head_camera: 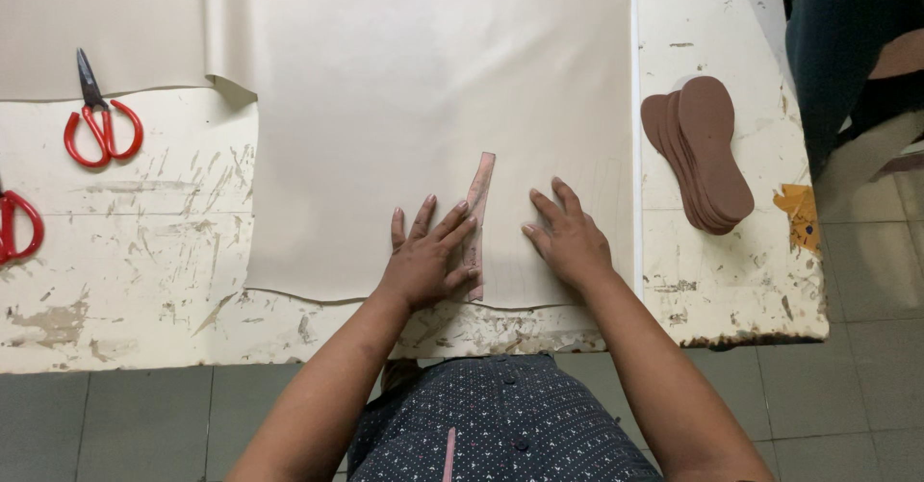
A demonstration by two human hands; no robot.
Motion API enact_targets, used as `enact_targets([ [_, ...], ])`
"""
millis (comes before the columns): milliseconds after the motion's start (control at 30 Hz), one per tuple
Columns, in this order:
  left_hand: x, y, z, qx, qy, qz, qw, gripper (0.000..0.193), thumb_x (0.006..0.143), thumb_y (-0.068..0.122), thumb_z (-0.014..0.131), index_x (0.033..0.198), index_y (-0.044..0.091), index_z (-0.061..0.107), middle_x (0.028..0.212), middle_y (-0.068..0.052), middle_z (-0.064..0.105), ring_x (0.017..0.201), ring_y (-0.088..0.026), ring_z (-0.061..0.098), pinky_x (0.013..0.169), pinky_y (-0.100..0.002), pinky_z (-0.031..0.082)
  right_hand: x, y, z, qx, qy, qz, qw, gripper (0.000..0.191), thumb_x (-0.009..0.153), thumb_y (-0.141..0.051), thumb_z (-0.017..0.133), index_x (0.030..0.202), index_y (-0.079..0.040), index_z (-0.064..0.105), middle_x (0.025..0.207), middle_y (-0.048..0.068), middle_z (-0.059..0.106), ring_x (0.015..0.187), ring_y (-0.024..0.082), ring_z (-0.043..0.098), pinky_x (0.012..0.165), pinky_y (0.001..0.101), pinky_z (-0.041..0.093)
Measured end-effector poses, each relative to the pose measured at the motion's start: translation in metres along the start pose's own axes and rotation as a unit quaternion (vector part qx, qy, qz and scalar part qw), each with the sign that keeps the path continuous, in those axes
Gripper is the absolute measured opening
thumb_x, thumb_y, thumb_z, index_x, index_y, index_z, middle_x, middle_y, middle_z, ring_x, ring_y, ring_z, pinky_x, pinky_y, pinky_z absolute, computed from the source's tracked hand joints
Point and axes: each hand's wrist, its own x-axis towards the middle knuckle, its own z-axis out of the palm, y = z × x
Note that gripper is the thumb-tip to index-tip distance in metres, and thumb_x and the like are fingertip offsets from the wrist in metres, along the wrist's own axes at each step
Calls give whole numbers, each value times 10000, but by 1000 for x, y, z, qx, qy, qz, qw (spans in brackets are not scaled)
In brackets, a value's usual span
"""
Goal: The person marks a long strip on a large sheet of off-white fabric using a small pink template and a pencil, then uses red-handled scissors to cut along the marked line. The cut strip is removed and set aside.
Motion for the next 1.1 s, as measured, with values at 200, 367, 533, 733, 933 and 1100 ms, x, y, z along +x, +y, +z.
enact_targets([
  [200,1,-2,6,8,12,0,1000,826,874,638,594,1585,329,309,1695,107,176,1578,-278,14,1202,-631,-112,0,-1,-1,3,-2,4,1000,621,940,-517,586,1522,-349,449,1674,-2,245,1346,305,527,1058,455,474],
  [367,3,-1,7,10,12,-5,1000,827,871,650,580,1583,336,298,1687,113,169,1574,-259,-4,1201,-622,-125,-1,-1,-2,14,-1,-2,1000,620,940,-510,586,1519,-336,452,1677,3,237,1360,291,521,1062,452,470],
  [533,2,-1,5,9,4,-5,1000,834,860,649,595,1579,343,304,1687,124,176,1576,-258,2,1203,-621,-120,-2,0,-3,12,-8,1,1000,621,942,-508,583,1522,-333,451,1677,9,237,1358,298,521,1056,448,481],
  [733,1,-1,4,7,7,-4,1000,847,848,661,609,1577,355,308,1685,136,189,1580,-254,21,1208,-630,-104,0,0,-3,6,-6,-2,1000,621,944,-510,579,1523,-324,451,1677,16,237,1346,304,533,1041,448,493],
  [933,3,-2,8,14,19,2,1000,815,871,655,579,1577,354,304,1684,127,180,1572,-258,24,1200,-632,-109,0,1,-2,10,0,-6,1000,620,944,-505,585,1523,-325,452,1674,18,242,1345,305,534,1046,451,490],
  [1100,3,-2,9,19,18,4,1000,815,875,652,566,1583,350,299,1687,121,174,1574,-265,22,1194,-636,-109,-1,-1,-3,4,-8,6,1000,621,946,-509,576,1526,-333,443,1677,5,233,1347,301,530,1046,452,488],
])
